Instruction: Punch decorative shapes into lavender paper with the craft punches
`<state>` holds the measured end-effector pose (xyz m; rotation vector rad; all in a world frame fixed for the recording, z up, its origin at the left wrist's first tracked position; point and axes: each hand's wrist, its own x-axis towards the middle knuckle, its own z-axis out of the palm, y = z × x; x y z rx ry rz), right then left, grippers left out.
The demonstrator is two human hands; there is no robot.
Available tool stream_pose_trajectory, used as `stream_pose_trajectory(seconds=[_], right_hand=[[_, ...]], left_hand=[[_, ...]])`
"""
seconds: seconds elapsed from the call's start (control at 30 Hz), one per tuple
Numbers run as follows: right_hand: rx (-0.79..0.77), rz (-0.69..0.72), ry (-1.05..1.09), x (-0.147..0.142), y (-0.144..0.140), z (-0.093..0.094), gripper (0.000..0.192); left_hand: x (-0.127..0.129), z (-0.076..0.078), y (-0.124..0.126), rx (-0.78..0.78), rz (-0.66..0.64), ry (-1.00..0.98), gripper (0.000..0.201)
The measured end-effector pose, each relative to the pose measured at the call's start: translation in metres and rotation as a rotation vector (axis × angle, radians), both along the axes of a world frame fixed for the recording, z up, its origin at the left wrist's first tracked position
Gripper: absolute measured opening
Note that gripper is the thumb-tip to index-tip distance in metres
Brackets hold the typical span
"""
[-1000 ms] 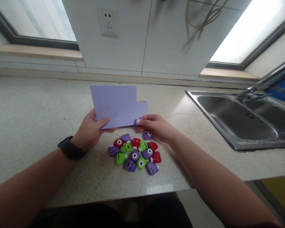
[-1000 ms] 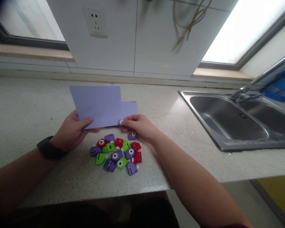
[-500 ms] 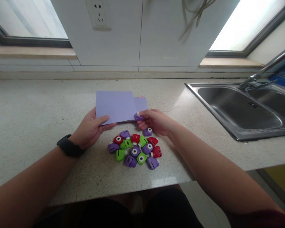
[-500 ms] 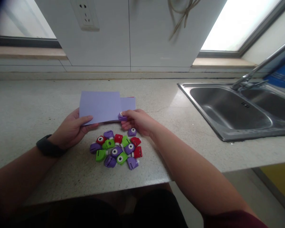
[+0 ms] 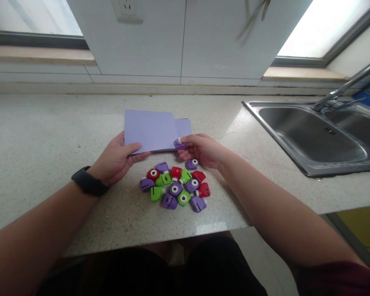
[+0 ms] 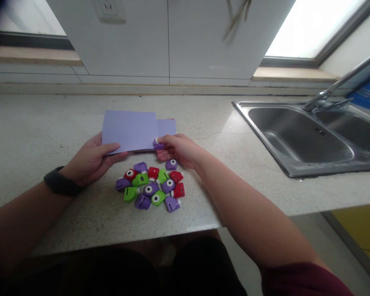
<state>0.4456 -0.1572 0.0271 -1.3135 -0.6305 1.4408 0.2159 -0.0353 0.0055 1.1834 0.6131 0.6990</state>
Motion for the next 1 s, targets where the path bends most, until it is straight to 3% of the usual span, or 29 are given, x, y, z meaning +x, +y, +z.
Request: stream_pose_trajectory(seconds=[0.4,0.67,1.0], right_hand=[[-0.001,0.002,0.046,0.0024,-0.0012,0.0002,0.01],[-0.011,0.011,0.025,0.0041,-0.0004,-0.0024,0.012],[0.001,0.014,0.022,0.0044,-0.0006,-0.002,0.015]], left_hand=[[-0.003,-0.0011,0.0031,0.013,-0.058,0.004,0.058],[-0.0012,-0.0005,0.0026,-0.036,-0.052,-0.024,0.05],[-0.0016,-0.0017,0.0026,-0.021,-0.065,-0.03,0.055]])
